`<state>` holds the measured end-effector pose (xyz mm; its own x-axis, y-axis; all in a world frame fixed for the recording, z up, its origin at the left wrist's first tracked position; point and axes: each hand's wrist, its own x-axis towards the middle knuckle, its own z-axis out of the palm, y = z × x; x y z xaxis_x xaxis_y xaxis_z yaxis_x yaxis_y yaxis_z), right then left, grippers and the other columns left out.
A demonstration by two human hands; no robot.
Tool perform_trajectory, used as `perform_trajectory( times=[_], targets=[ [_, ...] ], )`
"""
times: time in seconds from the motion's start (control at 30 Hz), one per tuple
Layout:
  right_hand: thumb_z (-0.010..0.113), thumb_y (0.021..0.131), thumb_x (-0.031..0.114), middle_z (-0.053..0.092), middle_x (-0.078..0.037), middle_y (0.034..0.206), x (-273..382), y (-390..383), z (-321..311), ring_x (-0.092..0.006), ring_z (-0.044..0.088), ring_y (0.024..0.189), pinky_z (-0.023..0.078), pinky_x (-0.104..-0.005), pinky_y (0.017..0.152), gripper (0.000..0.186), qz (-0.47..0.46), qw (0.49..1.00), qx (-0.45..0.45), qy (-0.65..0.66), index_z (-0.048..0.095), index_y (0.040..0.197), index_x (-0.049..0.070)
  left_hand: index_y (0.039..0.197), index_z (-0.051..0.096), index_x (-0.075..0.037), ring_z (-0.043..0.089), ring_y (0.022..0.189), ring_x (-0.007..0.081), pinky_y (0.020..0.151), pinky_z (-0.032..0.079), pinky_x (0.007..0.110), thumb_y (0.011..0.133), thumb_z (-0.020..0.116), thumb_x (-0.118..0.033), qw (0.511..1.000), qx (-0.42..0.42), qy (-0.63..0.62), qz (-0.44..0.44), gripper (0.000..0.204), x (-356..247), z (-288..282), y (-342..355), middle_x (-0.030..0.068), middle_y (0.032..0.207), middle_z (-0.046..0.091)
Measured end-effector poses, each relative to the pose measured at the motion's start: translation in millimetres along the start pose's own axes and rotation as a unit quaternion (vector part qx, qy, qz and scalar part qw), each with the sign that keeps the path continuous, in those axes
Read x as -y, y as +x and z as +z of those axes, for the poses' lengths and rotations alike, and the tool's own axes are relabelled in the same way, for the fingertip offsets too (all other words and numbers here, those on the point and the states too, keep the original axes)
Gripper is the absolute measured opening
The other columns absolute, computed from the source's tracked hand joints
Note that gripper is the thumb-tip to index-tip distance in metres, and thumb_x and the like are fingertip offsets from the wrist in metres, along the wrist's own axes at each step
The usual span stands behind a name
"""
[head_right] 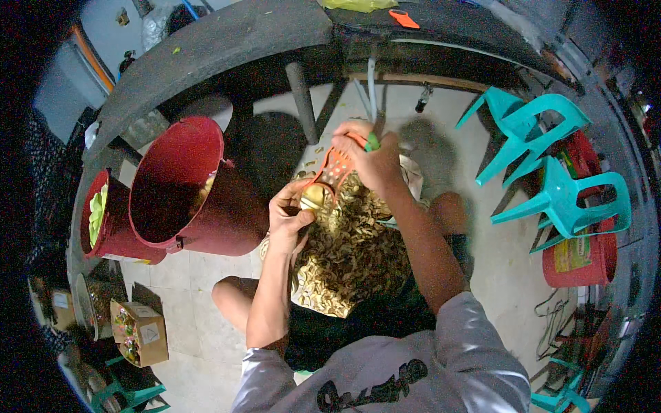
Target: The person peels potatoes using a peeler and puts them into a red bucket.
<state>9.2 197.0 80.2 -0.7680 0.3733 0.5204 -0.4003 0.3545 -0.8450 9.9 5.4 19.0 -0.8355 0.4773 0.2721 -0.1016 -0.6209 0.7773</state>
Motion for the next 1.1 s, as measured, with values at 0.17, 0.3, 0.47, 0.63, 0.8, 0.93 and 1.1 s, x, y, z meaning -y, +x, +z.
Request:
perform_trajectory(
  times=[0.17,0.3,0.47,0.63,0.8,0.93,1.1],
  targets=[
    [0.069,0.081,0.012,0.069,-0.005,0.082,-38,16,-15,-0.0116,0.064,0.076,0.051,-0.0290,0.069,0.015,0.000,0.998,-0.062,-0.033,0.066,0.091,0.001,0.115,0.058,0.001,0.062,0.096,0.0155,0.087,0.049,0.030,0.070,0.082,-0.011,0.987,-0.008,-0.153,-0.039,0.053,4,7,-1,0.0075,0.107,0.065],
    [0.069,0.082,0.012,0.069,-0.005,0.084,-17,-3,4,-0.0132,0.065,0.077,0.051,-0.0286,0.069,0.013,0.017,0.996,-0.007,0.083,0.067,0.090,0.003,0.117,0.056,0.000,0.061,0.097,0.0172,0.090,0.048,0.034,0.075,0.078,-0.016,0.989,0.003,-0.131,-0.071,0.050,6,2,-5,0.0088,0.105,0.065],
    [0.069,0.083,0.014,0.068,-0.006,0.083,-33,9,-23,-0.0129,0.064,0.076,0.051,-0.0285,0.070,0.014,0.042,0.996,-0.059,-0.046,0.066,0.091,0.003,0.121,0.050,0.001,0.058,0.100,0.0195,0.094,0.042,0.034,0.065,0.083,-0.044,0.987,-0.020,-0.140,-0.072,0.079,4,11,-1,0.0078,0.110,0.059],
    [0.069,0.082,0.013,0.067,-0.006,0.082,12,-8,-1,-0.0145,0.063,0.077,0.050,-0.0286,0.071,0.014,0.003,1.000,-0.023,-0.009,0.066,0.090,0.002,0.120,0.050,0.002,0.055,0.105,0.0195,0.093,0.043,0.033,0.067,0.081,-0.044,0.988,-0.026,-0.141,-0.059,0.077,9,8,-2,0.0089,0.110,0.059],
    [0.069,0.081,0.013,0.066,-0.005,0.086,-53,9,-33,-0.0153,0.062,0.082,0.050,-0.0304,0.071,0.018,0.044,0.994,-0.046,-0.086,0.064,0.093,0.001,0.121,0.050,0.002,0.054,0.105,0.0223,0.092,0.044,0.032,0.070,0.079,-0.044,0.976,-0.011,-0.210,-0.053,0.075,10,4,-2,0.0116,0.112,0.058],
    [0.066,0.083,0.017,0.065,-0.006,0.086,-85,-11,-48,-0.0168,0.061,0.083,0.049,-0.0322,0.071,0.019,0.101,0.984,-0.086,-0.119,0.063,0.095,0.002,0.121,0.050,0.004,0.055,0.102,0.0260,0.087,0.047,0.033,0.072,0.077,-0.042,0.957,0.025,-0.281,-0.064,0.072,3,-8,-6,0.0167,0.111,0.057],
    [0.068,0.083,0.029,0.064,-0.007,0.085,-77,-42,-65,-0.0190,0.060,0.080,0.049,-0.0332,0.071,0.031,0.142,0.982,0.047,-0.116,0.062,0.094,0.001,0.120,0.050,0.004,0.062,0.093,0.0224,0.074,0.052,0.032,0.086,0.063,-0.040,0.976,0.089,-0.190,-0.065,0.057,-9,-37,9,0.0154,0.109,0.059]
  ],
)
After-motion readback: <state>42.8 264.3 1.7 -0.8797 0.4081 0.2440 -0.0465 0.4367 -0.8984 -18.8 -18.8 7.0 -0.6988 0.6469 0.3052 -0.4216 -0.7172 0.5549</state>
